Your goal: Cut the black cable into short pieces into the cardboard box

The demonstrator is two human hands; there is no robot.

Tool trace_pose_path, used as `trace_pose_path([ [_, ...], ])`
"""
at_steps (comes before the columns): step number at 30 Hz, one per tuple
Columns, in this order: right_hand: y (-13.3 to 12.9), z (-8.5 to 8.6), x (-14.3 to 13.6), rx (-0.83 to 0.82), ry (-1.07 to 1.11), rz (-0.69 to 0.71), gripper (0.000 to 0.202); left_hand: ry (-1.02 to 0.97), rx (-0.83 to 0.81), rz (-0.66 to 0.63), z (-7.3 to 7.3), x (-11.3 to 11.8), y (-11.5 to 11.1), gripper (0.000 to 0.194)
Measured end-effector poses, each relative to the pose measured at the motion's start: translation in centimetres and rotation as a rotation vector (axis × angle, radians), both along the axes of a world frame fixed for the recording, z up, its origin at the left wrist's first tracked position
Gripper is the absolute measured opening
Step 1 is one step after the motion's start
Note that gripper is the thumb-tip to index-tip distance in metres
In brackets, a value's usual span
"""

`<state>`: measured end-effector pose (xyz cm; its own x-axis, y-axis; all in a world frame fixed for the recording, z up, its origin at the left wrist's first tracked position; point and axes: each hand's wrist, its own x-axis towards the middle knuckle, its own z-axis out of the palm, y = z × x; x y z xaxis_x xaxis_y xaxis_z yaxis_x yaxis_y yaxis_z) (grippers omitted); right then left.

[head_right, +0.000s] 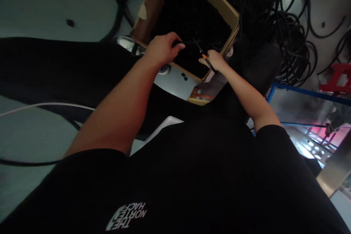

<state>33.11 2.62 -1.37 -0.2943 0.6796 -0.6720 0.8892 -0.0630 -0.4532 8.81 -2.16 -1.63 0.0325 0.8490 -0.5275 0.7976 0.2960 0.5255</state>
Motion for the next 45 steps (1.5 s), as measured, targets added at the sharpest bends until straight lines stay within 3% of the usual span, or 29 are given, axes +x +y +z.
trace_pose_path([
  [6,-0.2,0.5,-0.2,-0.07,-0.016,-0.015,0.039,-0.026,-0.063,0.03,0.7,0.2,-0.1,0.089],
  [12,-0.4,0.3,-0.2,-0.029,-0.013,0.011,0.044,0.039,-0.069,0.023,1.6,0.4,-0.1,0.068],
  [14,-0.3,-0.2,-0.1,0.016,0.007,0.024,0.043,0.023,-0.06,0.015,1.3,0.4,0.0,0.069],
  [18,0.2,-1.4,0.4,-0.001,0.084,-0.011,0.04,-0.087,-0.014,-0.042,0.2,0.2,0.2,0.095],
  [22,0.9,-2.1,0.8,0.013,0.101,-0.007,0.04,-0.132,-0.009,-0.055,-0.5,-0.2,0.1,0.1],
  [30,0.9,-1.3,0.9,-0.015,0.067,-0.006,0.038,-0.057,-0.049,0.026,-0.5,-0.5,0.3,0.145],
  [37,0.4,-0.3,0.4,-0.055,0.085,-0.056,0.055,-0.113,-0.045,0.057,-0.8,-0.3,0.3,0.139],
  [41,0.2,0.5,0.1,-0.106,0.08,-0.086,0.049,-0.126,-0.046,0.08,-0.6,-0.3,0.2,0.133],
  [45,-0.1,0.4,0.1,-0.158,0.131,-0.145,0.041,-0.1,-0.074,0.007,-0.1,-0.1,0.2,0.121],
])
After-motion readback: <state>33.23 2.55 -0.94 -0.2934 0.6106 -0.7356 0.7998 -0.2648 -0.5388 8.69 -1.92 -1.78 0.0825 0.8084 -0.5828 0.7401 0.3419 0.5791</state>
